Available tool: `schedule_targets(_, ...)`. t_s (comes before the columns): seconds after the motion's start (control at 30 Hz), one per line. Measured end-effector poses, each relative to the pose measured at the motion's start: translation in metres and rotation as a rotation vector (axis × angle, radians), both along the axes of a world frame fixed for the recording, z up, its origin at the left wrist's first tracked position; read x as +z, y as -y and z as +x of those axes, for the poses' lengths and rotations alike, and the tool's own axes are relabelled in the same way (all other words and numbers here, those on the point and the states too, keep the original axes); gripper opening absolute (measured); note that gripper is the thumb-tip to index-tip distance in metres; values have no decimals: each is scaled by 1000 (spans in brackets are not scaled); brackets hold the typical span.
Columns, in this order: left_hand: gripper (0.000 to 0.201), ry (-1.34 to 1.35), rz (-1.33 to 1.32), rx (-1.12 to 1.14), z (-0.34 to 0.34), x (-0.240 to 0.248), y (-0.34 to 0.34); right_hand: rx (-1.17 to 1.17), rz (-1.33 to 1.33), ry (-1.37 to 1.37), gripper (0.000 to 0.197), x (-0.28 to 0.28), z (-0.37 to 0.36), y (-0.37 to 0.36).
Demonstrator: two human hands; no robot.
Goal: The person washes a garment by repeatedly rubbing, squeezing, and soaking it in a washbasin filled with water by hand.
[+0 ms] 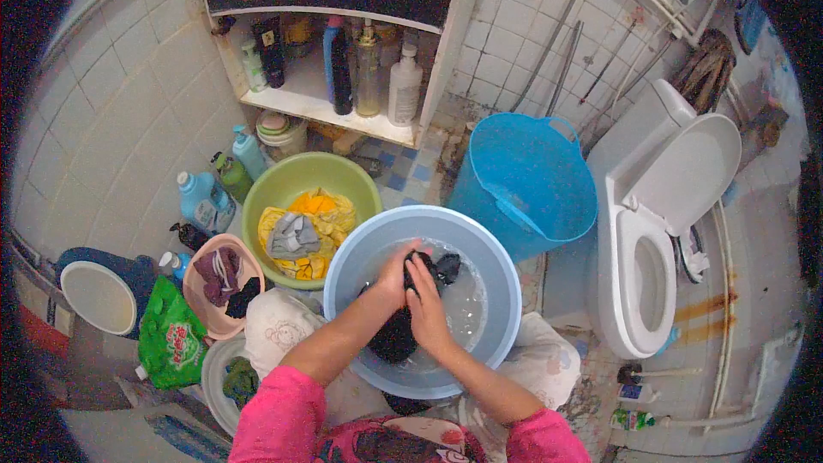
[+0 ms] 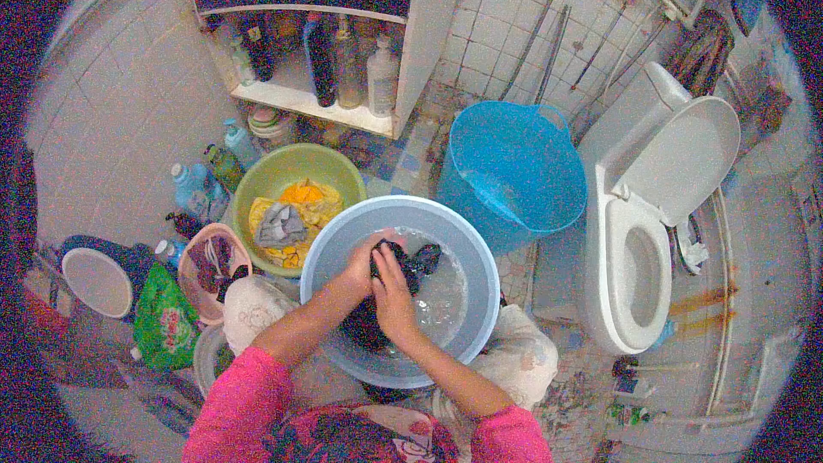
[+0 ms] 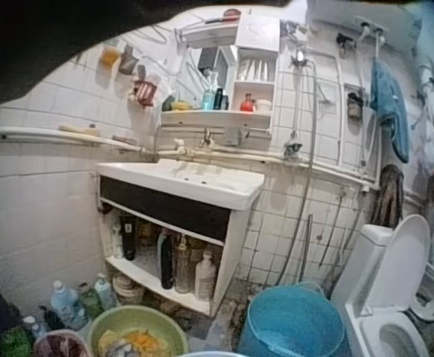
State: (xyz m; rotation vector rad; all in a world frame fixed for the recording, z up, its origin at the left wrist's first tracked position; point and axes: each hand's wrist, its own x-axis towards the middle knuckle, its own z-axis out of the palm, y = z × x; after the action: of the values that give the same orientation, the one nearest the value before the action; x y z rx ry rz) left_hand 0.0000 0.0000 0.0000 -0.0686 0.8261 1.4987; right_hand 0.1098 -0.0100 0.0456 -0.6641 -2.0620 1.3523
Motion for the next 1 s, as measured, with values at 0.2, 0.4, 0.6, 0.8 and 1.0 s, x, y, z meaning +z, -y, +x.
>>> schedule_targets(0.2,32,-24,80,-93,45,41,25,-337,203,81,37,-17,17,-53)
schedule_targets(0.4,34,-19,-17,136,14,12,-5,-75,291,177,44,6,3,-19)
schedule_targets(0.6,40,-19,41,42,20,12,0,-202,255,43,39,-10,-2,-17)
schedule_targets(0.8,37,-11,39,-137,39,6,9,-377,-148,111,36,-28,16,-73)
schedule_targets(1.0,47,-4,17,170,1,25,7,-12,238,28,40,-4,2,2)
